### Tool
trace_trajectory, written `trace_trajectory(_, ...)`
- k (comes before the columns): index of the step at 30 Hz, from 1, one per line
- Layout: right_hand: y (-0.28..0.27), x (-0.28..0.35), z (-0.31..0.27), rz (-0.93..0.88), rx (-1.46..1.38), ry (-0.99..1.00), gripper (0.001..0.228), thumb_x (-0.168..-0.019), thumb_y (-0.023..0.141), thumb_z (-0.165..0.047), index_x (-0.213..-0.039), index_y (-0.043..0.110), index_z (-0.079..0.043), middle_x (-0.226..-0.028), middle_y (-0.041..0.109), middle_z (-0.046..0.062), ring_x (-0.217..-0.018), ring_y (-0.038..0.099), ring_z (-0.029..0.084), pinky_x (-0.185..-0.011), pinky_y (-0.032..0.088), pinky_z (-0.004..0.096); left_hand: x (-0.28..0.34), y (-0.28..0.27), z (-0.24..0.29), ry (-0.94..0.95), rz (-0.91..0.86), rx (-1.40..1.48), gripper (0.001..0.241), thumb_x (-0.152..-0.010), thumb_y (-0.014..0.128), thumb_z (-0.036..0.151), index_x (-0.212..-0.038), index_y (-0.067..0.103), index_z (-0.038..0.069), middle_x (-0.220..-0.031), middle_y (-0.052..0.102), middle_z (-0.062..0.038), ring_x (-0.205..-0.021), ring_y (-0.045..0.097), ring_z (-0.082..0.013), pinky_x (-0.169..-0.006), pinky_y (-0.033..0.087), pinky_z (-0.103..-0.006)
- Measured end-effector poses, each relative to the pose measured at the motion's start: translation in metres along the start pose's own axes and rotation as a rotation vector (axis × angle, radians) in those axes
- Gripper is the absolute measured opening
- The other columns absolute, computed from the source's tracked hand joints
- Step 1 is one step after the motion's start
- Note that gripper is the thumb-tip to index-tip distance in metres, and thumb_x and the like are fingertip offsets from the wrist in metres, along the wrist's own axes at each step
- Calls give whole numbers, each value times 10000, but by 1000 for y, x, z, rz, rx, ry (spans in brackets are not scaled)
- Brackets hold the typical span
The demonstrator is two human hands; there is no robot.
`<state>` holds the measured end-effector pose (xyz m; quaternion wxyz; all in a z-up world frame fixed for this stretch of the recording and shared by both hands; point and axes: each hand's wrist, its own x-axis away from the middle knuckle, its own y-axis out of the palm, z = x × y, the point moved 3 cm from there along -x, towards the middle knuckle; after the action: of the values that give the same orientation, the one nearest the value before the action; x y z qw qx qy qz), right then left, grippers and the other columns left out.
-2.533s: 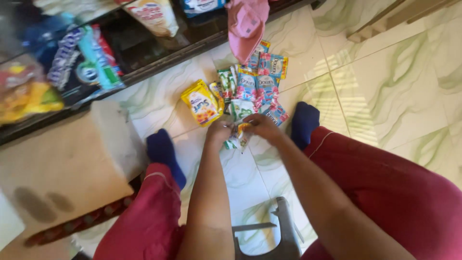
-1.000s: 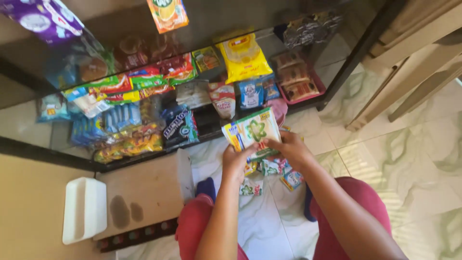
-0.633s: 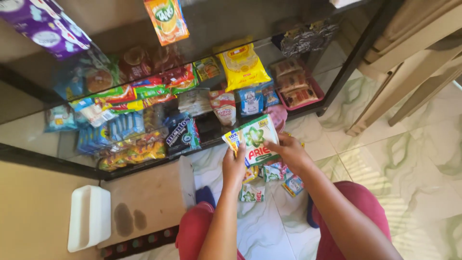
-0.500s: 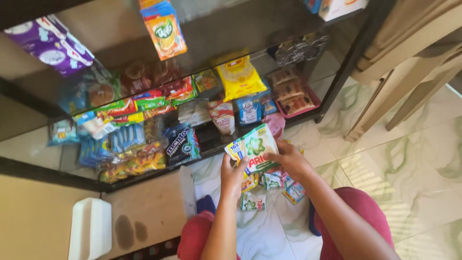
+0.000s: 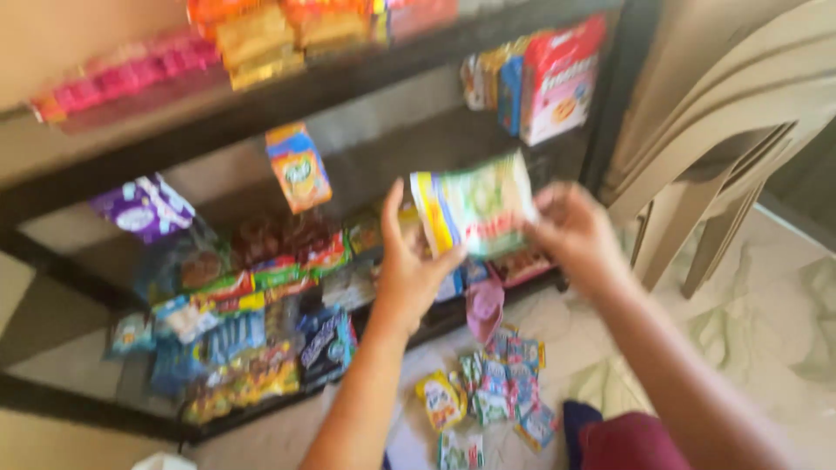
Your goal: Organizing various snack packets, detergent sachets, and other grocery items on shelves and into a box.
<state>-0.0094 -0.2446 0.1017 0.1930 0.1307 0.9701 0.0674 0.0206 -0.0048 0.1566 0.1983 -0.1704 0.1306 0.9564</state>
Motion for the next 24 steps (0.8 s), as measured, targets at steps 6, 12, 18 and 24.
trace_trajectory(6, 24, -125, -159, -49, 119, -273, 385, -930, 789, -66, -1262, 601, -17, -1023, 734, 113, -833, 684, 149, -702, 576, 285, -143, 23, 92, 413, -30, -350, 628, -855, 790, -44, -1416, 523, 43, -1301, 677, -78, -1213, 657, -188, -1048, 537, -343)
trace_trajectory(12, 52, -267, -148, -27, 181, -297, 360, -844, 854, -91, -1149, 681, -8, -881, 755, 99, -790, 735, 181, -658, 576, 313, -265, 1, 107, 364, 226, -763, 412, -796, 842, 99, -1189, 721, 64, -1150, 743, -124, -1095, 704, -270, -925, 557, -370)
trace_trajectory(18, 60, -306, -118, 222, 946, -488, 153, -761, 841, -316, -866, 830, -204, -855, 764, 59, -893, 702, 263, -857, 459, 497, -322, -13, 57, 307, 192, -1413, 320, -774, 726, 70, -1085, 729, -9, -1152, 691, -266, -1115, 666, -400, -940, 527, -423)
trace_trajectory(24, 55, -295, -109, 270, 1061, -448, 252, -812, 780, -521, -892, 839, -290, -916, 763, 46, -1040, 625, 333, -969, 285, 537, -256, 8, 84, 693, 194, -1373, 342, -798, 590, -9, -1108, 719, 57, -1154, 690, -264, -1067, 648, -460, -871, 517, -509)
